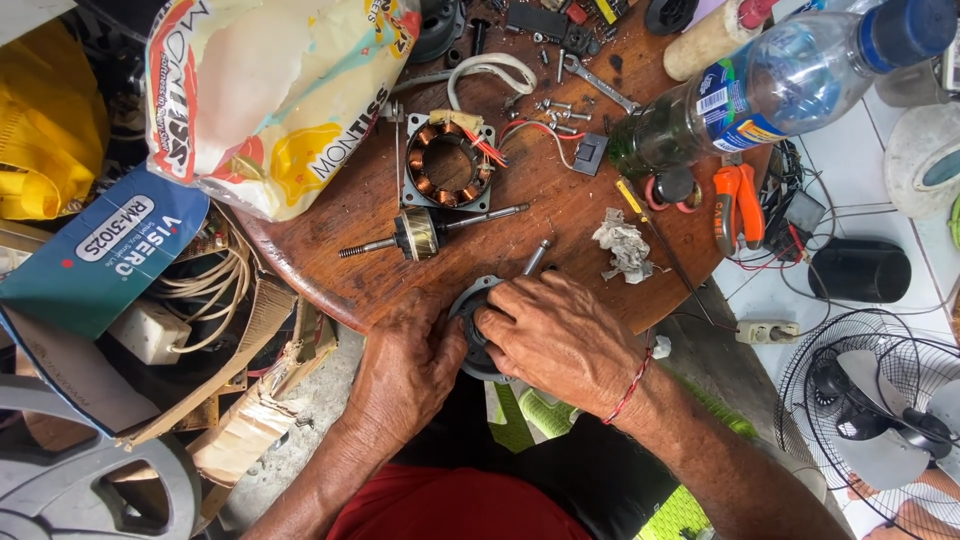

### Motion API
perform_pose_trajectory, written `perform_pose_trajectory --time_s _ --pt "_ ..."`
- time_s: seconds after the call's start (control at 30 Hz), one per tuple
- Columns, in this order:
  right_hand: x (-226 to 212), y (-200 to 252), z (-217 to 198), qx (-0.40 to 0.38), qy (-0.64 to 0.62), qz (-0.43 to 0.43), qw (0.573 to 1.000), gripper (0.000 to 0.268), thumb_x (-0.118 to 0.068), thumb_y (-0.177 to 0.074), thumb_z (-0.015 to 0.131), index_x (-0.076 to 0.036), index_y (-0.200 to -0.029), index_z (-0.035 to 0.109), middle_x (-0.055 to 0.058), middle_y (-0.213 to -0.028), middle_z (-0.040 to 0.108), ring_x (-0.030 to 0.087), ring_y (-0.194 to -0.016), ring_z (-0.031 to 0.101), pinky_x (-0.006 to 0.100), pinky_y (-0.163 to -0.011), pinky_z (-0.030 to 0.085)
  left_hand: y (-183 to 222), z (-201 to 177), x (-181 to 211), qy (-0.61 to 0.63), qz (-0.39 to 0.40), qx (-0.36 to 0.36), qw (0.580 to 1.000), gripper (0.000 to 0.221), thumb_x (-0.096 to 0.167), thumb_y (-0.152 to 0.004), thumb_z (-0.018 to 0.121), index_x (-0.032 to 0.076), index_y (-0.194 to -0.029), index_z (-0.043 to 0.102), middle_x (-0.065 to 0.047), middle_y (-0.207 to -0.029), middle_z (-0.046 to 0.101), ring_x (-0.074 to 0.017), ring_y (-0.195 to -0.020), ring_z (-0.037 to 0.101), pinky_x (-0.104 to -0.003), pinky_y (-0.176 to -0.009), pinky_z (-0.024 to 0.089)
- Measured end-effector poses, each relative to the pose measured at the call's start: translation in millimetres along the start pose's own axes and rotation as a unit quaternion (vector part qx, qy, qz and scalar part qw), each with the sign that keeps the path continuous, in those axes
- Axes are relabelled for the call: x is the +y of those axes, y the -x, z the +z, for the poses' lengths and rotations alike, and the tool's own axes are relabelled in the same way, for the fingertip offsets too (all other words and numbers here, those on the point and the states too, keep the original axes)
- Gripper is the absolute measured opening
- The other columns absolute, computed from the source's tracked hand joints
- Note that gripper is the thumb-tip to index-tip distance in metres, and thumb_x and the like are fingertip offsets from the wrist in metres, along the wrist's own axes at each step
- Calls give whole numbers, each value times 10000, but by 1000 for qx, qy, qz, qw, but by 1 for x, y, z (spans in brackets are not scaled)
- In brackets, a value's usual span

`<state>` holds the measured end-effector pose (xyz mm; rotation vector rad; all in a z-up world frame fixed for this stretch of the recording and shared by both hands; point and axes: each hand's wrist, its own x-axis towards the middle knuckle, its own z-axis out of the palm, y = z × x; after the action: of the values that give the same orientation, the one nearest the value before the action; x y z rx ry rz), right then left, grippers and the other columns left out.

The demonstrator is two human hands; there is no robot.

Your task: A person is repairing a fan motor by aligning and assembling the housing and internal components on a workbench.

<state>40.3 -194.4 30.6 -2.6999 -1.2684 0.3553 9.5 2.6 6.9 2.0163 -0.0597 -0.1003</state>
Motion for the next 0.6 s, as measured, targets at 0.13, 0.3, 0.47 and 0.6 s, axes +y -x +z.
perform_pose_trajectory --time_s 0.13,0.3,0.47,0.6 --pt "-2 0 -8 -17 -31 3 999 186 -232 -890 700 -78 -995 707 139 -949 621 332 -890 673 442 -764 528 2 0 -3 -17 9 -3 1000 167 209 -920 688 54 -881 638 -191 -797 604 -476 -829 652 -479 -604 550" --pt "1 9 8 6 -58 -6 998 251 -148 -906 706 -32 -1129 695 178 -999 641 354 -908 704 434 -728 565 -5 -6 16 -14 41 12 999 143 181 -912 689 57 -868 635 -181 -786 599 -462 -827 653 -468 -618 549" --pt "-9 13 -18 63 -38 7 997 390 -143 -902 756 1 -1253 665 206 -1001 699 341 -924 731 425 -790 598 3 1 14 -28 56 30 998 164 189 -919 691 32 -889 655 -211 -786 611 -475 -817 659 -473 -604 552" --pt "5 49 -28 216 -114 84 966 395 -229 -958 745 -16 -1280 662 158 -1188 751 262 -1012 756 359 -939 623 10 -4 -3 -8 80 -35 996 369 109 -969 585 4 -1322 601 -201 -1079 654 -353 -972 665 -443 -867 541"
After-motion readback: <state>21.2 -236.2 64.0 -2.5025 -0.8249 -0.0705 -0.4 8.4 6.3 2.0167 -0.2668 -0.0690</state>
